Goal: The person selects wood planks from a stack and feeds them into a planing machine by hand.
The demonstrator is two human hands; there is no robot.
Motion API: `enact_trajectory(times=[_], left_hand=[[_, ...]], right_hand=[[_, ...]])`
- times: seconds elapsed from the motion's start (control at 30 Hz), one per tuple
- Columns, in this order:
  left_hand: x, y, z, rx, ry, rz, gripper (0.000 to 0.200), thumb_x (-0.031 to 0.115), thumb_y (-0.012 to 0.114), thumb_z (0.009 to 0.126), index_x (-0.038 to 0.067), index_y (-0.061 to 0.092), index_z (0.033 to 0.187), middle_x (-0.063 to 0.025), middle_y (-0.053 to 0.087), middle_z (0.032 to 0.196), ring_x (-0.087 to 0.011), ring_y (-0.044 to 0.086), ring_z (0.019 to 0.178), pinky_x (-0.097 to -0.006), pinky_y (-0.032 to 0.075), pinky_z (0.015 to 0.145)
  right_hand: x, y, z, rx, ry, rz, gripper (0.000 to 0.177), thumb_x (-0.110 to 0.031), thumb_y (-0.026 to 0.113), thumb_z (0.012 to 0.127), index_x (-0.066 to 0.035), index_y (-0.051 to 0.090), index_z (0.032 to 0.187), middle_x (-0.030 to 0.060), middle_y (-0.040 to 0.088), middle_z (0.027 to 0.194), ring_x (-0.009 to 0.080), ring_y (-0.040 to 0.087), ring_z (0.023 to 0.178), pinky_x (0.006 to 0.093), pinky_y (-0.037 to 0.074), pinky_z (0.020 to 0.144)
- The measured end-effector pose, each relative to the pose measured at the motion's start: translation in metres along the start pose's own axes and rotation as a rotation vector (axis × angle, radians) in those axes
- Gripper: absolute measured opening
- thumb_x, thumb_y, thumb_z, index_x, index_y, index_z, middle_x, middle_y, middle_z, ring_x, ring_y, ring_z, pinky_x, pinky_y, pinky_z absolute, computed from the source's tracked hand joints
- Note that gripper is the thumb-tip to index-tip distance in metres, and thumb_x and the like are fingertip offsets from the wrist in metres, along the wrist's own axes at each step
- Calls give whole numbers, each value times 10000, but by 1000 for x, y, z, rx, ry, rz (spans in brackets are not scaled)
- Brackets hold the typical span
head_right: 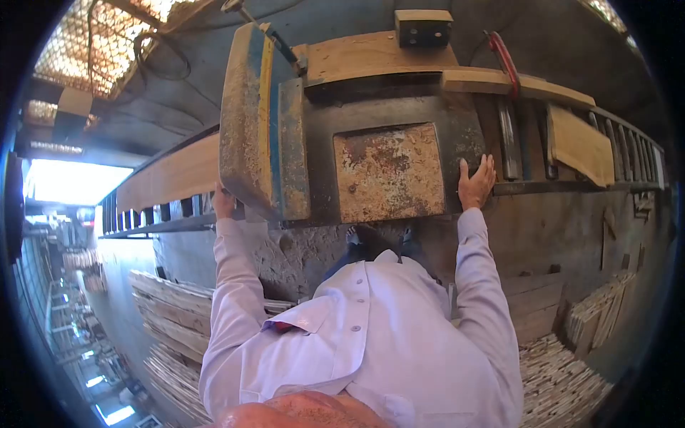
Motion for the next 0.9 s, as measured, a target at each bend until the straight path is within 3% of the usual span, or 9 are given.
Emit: enact_trajectory(times=[0.17, 0.33, 0.43, 0.53, 0.63, 0.73, 0.77, 0.83, 0.9], left_hand=[[-9, -5, 3, -141, 355, 584, 282, 267, 622, 1003, 4, 599, 1105, -112, 650, 979, -279, 650, 864, -478, 593, 732], [-36, 31, -47, -187, 578, 922, 236, 240, 600, 1012, 18, 616, 1090, -102, 651, 933, -258, 650, 843, -455, 592, 708], [-48, 51, -87, -451, 811, 1080, 216, 227, 588, 1017, 27, 623, 1091, -99, 654, 921, -251, 654, 845, -443, 590, 703], [-27, 53, -88, -819, 914, 1089, 199, 213, 576, 1021, 36, 630, 1092, -96, 656, 908, -243, 658, 848, -431, 589, 698], [-6, 25, -52, -735, 444, 759, 217, 226, 567, 1027, 31, 639, 1090, -94, 662, 895, -239, 662, 861, -426, 585, 713], [-5, -10, -3, -667, 65, -197, 254, 252, 558, 1034, 21, 650, 1086, -93, 670, 881, -238, 666, 880, -425, 581, 740], [-4, -13, 8, -629, 111, -108, 266, 260, 555, 1037, 17, 653, 1084, -92, 673, 877, -237, 668, 887, -424, 579, 748], [0, -21, 8, -347, 252, 500, 297, 284, 553, 1038, 7, 644, 1096, -97, 673, 939, -231, 661, 905, -424, 578, 762], [4, -1, 9, -147, 216, 530, 306, 294, 558, 1036, 7, 639, 1104, -98, 670, 990, -223, 657, 907, -416, 577, 757]], right_hand=[[-6, -3, 1, -3, 23, -100, 787, -579, 569, 943, -22, 411, 1477, 176, 346, 1579, 321, 295, 1474, 464, 203, 1220], [-6, -2, 3, -7, 29, -91, 813, -610, 567, 930, -36, 409, 1483, 167, 348, 1581, 322, 301, 1470, 478, 202, 1216], [-7, 0, 0, -9, 36, -81, 803, -608, 571, 929, -49, 415, 1484, 163, 353, 1580, 325, 302, 1469, 480, 205, 1212], [-3, -3, -1, -8, 36, -85, 790, -603, 571, 930, -55, 423, 1481, 162, 358, 1578, 327, 302, 1468, 474, 210, 1210], [-2, -1, 3, 3, 34, -84, 780, -595, 569, 932, -53, 427, 1476, 167, 358, 1577, 328, 304, 1467, 469, 213, 1209], [-2, -2, -2, 1, 35, -72, 783, -595, 569, 930, -48, 429, 1474, 173, 354, 1578, 325, 306, 1467, 466, 213, 1209], [-1, -3, -1, 3, 34, -63, 787, -597, 572, 928, -47, 429, 1473, 174, 354, 1578, 323, 307, 1467, 466, 213, 1210], [-1, -7, -2, 11, 39, -57, 798, -603, 577, 922, -46, 429, 1474, 176, 355, 1576, 320, 307, 1467, 467, 214, 1210], [-2, -9, -1, 15, 53, -60, 811, -610, 581, 915, -45, 428, 1475, 177, 359, 1573, 317, 306, 1468, 467, 215, 1210]])
Point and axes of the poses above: each hand's wrist, its own z-axis towards the middle knuckle, its own y-axis out of the palm, x = y × z, the point moved 4 cm from there along z, towards the middle knuckle
